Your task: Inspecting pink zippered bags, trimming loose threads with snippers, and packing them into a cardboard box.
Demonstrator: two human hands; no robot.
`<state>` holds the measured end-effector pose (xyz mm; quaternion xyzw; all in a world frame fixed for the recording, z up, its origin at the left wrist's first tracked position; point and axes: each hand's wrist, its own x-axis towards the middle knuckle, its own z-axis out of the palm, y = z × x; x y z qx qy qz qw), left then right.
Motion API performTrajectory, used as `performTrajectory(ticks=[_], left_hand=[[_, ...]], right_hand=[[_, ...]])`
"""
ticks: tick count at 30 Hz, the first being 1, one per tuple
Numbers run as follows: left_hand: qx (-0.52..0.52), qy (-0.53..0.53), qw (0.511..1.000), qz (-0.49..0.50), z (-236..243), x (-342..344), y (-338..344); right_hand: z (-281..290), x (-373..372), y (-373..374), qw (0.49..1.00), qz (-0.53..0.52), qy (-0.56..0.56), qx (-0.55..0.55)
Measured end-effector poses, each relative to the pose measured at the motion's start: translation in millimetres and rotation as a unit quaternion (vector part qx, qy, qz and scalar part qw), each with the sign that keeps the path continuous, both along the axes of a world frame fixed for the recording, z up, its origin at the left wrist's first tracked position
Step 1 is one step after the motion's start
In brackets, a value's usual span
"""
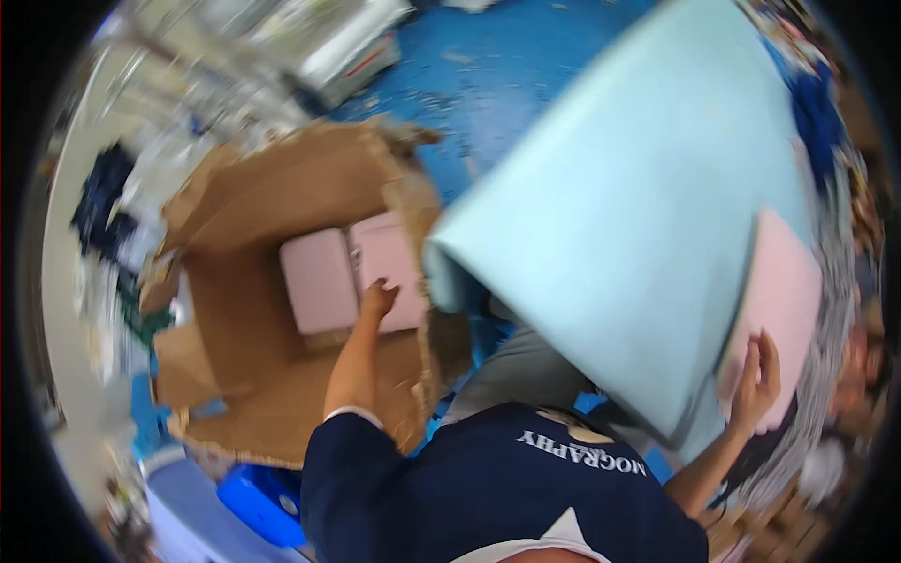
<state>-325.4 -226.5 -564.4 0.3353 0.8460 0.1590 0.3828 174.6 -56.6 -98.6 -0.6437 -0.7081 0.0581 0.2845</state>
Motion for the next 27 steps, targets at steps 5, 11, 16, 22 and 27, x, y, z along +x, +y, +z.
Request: performTrajectory(ticks=[5,11,16,22,27], left_hand=[[0.104,0.011,0.993,0.059,51.6,-71.9,10.7],[0.478,0.314,0.783,0.247,236.6,-132.6,42.0],[0.625,0.15,0.739,0.2,397.2,-16.6,109.8],[0.476,-0.256,0.834,-0.114,456.4,206.0,226.4],[0.261,-0.347,0.873,-0.219,420.5,392.3,299.7]], right_hand=[[-8.1,89.3,-1.7,0.969,-0.178,-0.022,0.171],[7.5,186.1,-27.1,0.898,-0.373,-0.154,0.176],[1.6,251.5,-28.0,0.93,-0.357,0.083,-0.009],[-19.0,277.2,-6.5,0.926,-0.326,0.135,-0.135],[-2.8,261.5,-3.8,0.914,-0.267,0.263,-0.155]])
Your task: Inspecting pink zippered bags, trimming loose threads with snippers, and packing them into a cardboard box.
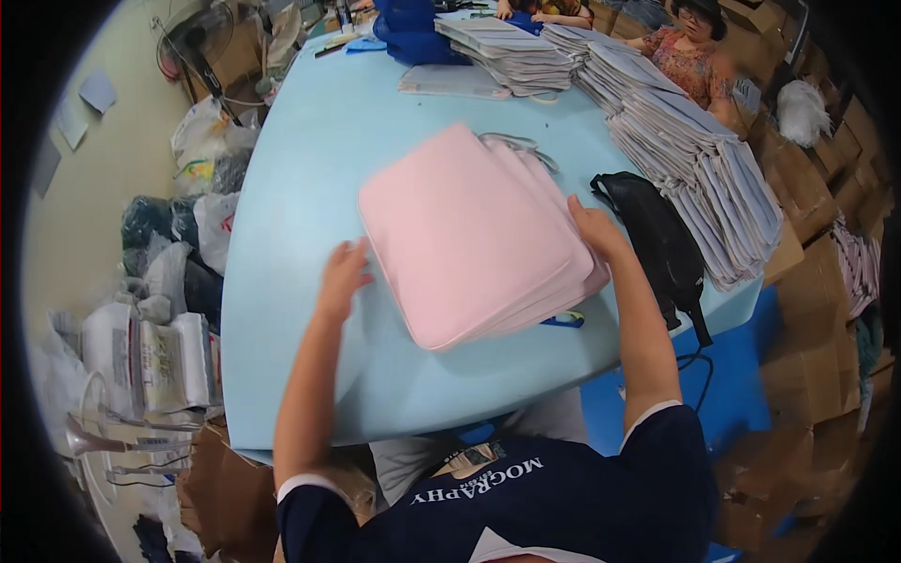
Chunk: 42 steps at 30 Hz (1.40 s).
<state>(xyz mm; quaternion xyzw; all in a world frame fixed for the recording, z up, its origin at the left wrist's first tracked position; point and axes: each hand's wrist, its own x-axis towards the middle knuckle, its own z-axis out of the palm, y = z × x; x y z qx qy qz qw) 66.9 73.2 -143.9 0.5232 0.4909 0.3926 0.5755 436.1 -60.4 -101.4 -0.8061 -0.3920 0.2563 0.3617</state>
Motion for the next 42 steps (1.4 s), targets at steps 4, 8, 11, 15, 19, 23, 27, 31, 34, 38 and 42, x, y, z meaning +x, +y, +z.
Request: performTrajectory(ticks=[4,8,11,15,19,23,27,31,34,38,42], left_hand=[[0.063,0.075,0.995,-0.034,2.3,72.4,6.4],[0.049,0.007,0.999,-0.018,5.9,72.6,-0.9],[0.03,-0.119,0.992,0.014,16.6,69.6,-19.0],[0.037,-0.178,0.977,0.109,6.9,58.9,-32.1],[0.164,-0.05,0.972,0.162,41.1,32.6,-48.7],[0.171,-0.128,0.972,0.098,90.7,-8.1,-50.9],[0.03,-0.006,1.0,0.006,169.7,-20.3,-49.5],[-0.002,0.162,0.977,-0.14,202.3,-18.4,-7.6],[0.06,0.297,0.942,-0.141,209.9,2.9,0.3],[0.078,0.414,0.904,-0.073,213.2,26.1,2.8],[0.051,0.476,0.872,-0.1,223.7,26.6,-6.3]], right_hand=[[-8.1,18.7,9.6,0.972,0.067,0.215,-0.07],[6.5,-9.5,13.0,0.939,0.128,0.305,0.097],[38.2,-22.9,30.6,0.932,0.248,0.226,0.133],[108.8,-99.8,30.2,0.871,0.4,0.15,0.244],[140.0,-148.3,39.1,0.864,0.447,0.057,0.226],[140.5,-185.8,50.9,0.874,0.431,0.151,0.168],[112.0,-189.1,56.1,0.806,0.435,0.357,0.183],[75.0,-208.8,50.5,0.76,0.428,0.435,0.225],[73.3,-235.1,39.8,0.828,0.419,0.184,0.325],[43.0,-233.5,60.5,0.829,0.408,0.099,0.37],[40.9,-240.2,50.1,0.86,0.386,0.008,0.334]])
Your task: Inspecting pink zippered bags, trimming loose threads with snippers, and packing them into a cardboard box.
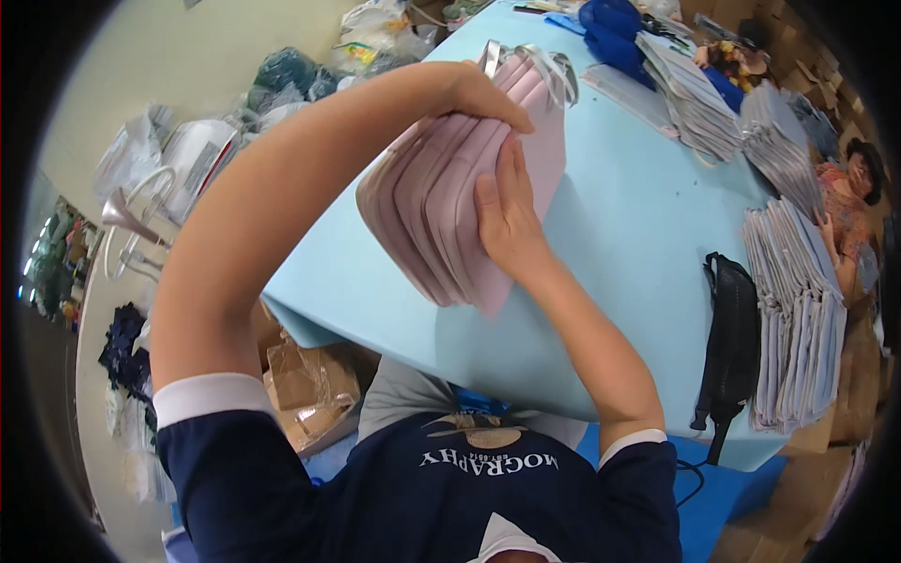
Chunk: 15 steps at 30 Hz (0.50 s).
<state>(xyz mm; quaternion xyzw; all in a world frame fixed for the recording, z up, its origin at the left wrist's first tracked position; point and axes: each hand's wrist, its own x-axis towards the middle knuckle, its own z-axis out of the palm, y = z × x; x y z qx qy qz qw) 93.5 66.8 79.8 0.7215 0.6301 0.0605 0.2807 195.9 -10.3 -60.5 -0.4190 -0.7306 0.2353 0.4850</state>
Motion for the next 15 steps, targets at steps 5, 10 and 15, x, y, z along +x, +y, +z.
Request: performTrajectory(ticks=[5,10,15], left_hand=[[0.035,-0.015,0.999,0.029,-12.7,-18.1,5.1],[0.069,-0.163,0.983,0.057,-20.8,-87.3,-14.8],[0.114,-0.308,0.899,0.291,-2.7,-192.7,-122.9]], right_hand=[[-11.3,6.6,-16.0,0.998,0.039,-0.042,0.03],[-17.0,28.3,-35.8,0.99,0.109,-0.037,-0.084],[-26.7,50.1,-46.2,0.973,0.108,-0.041,-0.198]])
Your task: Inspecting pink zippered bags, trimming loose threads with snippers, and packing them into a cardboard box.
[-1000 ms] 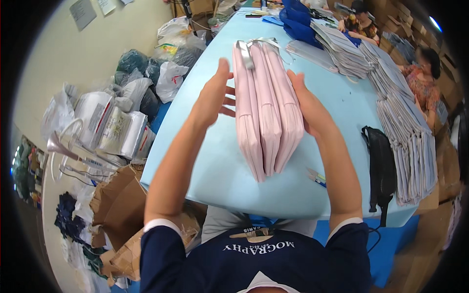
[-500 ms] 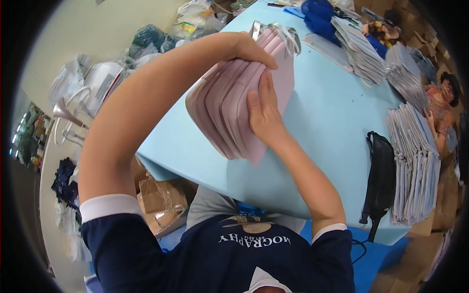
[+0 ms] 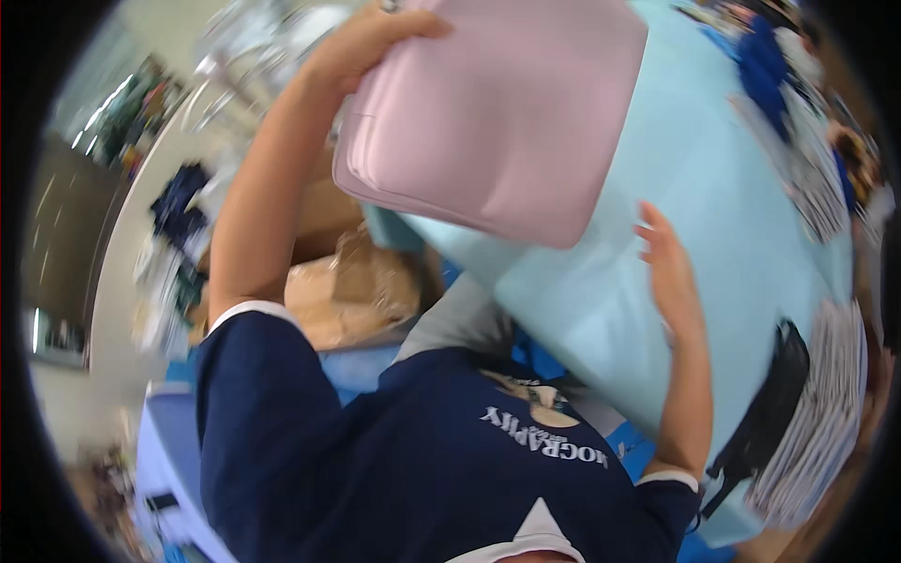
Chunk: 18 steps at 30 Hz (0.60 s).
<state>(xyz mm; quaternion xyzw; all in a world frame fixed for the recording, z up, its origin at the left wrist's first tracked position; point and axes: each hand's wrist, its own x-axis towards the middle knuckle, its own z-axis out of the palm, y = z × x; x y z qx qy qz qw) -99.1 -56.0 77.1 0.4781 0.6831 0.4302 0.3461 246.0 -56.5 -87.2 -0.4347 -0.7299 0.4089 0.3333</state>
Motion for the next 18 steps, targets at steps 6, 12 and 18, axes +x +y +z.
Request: performTrajectory(ticks=[6,12,18], left_hand=[[0.161,-0.041,0.931,0.325,-32.9,-174.6,-200.4],[0.092,0.117,0.833,0.533,-151.7,-281.5,-280.1],[-0.022,0.12,0.764,0.633,-261.1,-400.9,-265.5]], right_hand=[[-0.7,-2.8,7.0,0.997,0.035,-0.046,-0.047],[-1.8,-33.3,35.1,0.996,0.028,-0.056,-0.063],[-2.9,-69.1,59.2,0.99,-0.002,-0.123,-0.067]])
